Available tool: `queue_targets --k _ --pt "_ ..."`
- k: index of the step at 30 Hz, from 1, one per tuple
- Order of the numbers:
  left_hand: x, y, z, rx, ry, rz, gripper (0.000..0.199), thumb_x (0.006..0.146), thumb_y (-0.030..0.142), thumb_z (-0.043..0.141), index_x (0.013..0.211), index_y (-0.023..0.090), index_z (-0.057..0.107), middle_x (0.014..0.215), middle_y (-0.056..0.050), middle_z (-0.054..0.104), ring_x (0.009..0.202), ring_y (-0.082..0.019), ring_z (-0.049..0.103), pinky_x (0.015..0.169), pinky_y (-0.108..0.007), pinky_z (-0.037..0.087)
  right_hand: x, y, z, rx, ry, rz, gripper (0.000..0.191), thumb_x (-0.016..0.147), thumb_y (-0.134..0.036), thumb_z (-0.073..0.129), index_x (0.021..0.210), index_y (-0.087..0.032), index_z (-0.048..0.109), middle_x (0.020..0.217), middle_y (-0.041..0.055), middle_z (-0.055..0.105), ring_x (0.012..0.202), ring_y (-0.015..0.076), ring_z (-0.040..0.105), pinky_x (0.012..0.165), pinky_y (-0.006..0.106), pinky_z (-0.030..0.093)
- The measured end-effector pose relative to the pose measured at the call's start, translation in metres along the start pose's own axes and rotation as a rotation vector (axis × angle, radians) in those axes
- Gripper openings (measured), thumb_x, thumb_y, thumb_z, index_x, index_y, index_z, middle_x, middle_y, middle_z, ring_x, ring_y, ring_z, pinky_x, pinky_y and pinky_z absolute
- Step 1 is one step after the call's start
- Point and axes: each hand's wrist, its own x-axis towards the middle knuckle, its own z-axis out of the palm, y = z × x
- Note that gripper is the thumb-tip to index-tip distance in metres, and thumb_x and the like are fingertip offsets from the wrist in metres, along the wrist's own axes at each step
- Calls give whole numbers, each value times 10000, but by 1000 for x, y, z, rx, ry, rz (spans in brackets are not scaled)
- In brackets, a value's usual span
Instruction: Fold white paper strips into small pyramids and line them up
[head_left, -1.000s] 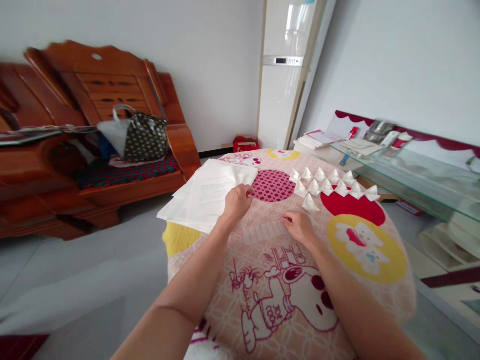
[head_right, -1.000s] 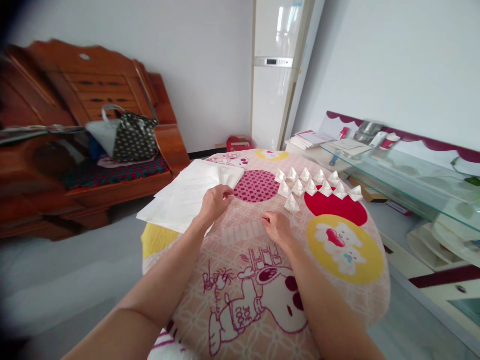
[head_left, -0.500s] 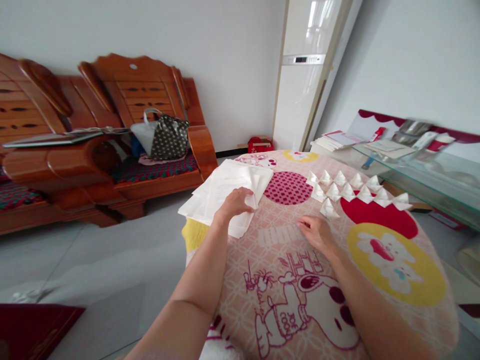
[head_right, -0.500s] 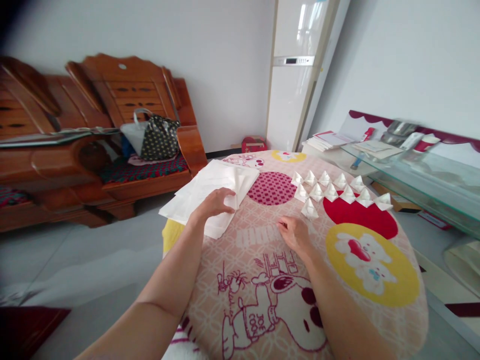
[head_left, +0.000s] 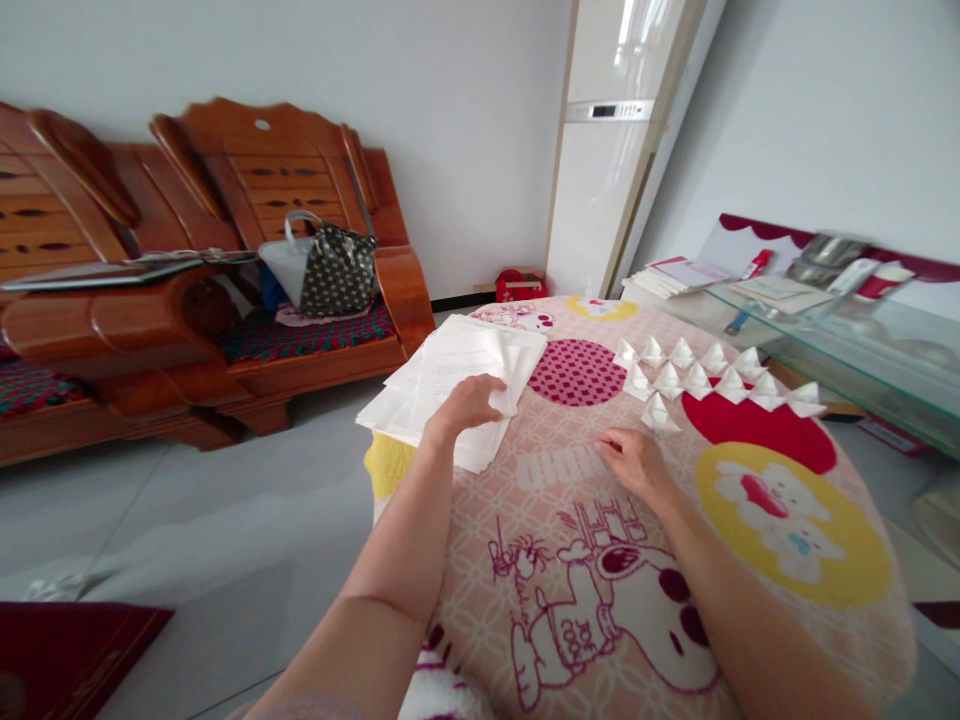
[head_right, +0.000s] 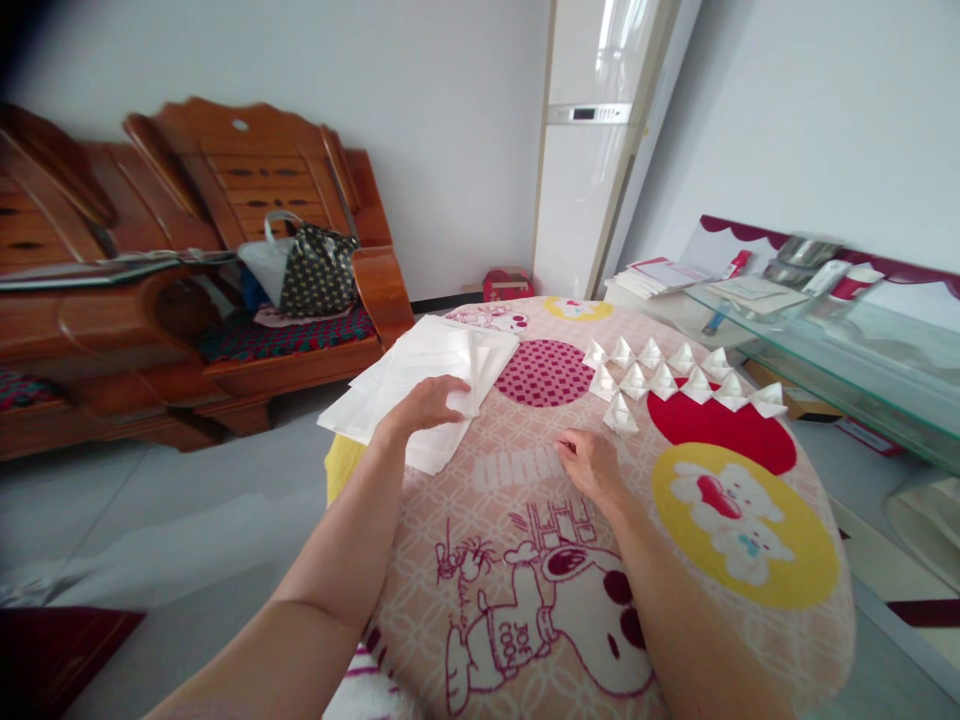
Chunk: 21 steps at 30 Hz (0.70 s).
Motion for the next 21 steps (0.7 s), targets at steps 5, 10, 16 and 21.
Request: queue_targets --k 5,10,16,21 --pt "-3 14 -1 104 10 -39 452 803 198 690 1255 208 693 1278 -81 712 1195 -275 644 1058 -369 471 0 2 1 -9 -4 -4 269 860 -318 524 634 -199 609 644 57 660 620 187 565 614 292 339" --pt "-4 16 -8 110 40 -140 381 823 216 669 1197 193 739 1188 -86 753 1100 -261 687 967 -334 509 1 4 2 -12 -6 -6 267 859 -307 548 617 -201 588 609 37 621 593 174 539 601 288 328" --pt "-3 14 -16 34 45 -198 231 870 226 627 1002 163 806 993 -97 783 944 -233 710 803 -288 489 1 5 2 -13 6 -26 271 865 -291 554 612 -202 594 602 34 626 587 170 538 594 286 327" --pt "-2 25 -19 4 205 -273 256 930 268 587 928 139 808 888 -119 777 851 -227 690 708 -295 410 1 6 2 -13 -7 -33 264 866 -269 549 624 -199 626 633 46 668 607 176 577 607 287 365"
